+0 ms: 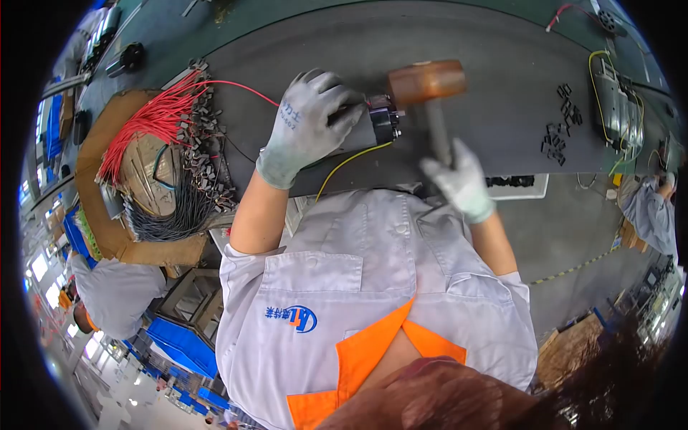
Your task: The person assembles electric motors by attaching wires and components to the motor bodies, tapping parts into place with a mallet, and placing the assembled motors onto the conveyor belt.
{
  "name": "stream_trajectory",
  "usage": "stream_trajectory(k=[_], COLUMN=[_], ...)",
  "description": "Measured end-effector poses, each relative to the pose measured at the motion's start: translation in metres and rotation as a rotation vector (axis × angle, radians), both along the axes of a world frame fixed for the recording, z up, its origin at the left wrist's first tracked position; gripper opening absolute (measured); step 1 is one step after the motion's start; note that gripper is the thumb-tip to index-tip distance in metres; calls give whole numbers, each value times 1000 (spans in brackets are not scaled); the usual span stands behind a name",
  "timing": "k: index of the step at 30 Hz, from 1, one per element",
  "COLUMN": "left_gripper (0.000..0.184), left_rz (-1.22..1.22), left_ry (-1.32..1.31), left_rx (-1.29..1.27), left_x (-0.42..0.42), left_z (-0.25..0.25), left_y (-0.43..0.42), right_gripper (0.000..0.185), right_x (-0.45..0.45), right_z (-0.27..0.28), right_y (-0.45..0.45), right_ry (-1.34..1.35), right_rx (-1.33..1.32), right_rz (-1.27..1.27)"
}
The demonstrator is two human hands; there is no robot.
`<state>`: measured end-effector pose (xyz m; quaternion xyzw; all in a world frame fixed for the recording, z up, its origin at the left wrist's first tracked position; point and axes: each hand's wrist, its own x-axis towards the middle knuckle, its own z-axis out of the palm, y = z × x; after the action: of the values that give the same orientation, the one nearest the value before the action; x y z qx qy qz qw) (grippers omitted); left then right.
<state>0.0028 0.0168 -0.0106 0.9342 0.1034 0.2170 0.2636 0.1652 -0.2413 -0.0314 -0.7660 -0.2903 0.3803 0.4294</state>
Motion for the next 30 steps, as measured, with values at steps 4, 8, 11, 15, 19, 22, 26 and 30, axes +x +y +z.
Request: stream_trajectory(k=[4,8,11,15,19,22,26,30], left_gripper=[13,27,57,79,85,86,84,64], left_rz=[128,303,102,63,268,157,62,64], left_ry=[-15,-60,129,399,773,713,515,63], left_rx=[105,382,313,451,265,70,135,84], left_x=[-23,-38,-53,-40,22,73,189,258], left_z=[-3,-17,8,10,33,36,22,-1], left_y=[6,18,-15,-24,-21,-2,6,12], right_gripper=[46,45,44,38,31,31,31,31], right_x=[44,71,81,77,79,79,79,80], right_z=[1,-28,-49,-72,-78,-81,-79,-77], right_y=[-7,-47,-68,-68,-69,-72,-71,-76], right_ry=[119,-721,-1133,-1149,-1141,-1122,-1117,-1064], right_rx=[55,-8,70,197,208,242,279,228], right_rz=[-221,-269,-259,-421,-471,-483,-491,-452])
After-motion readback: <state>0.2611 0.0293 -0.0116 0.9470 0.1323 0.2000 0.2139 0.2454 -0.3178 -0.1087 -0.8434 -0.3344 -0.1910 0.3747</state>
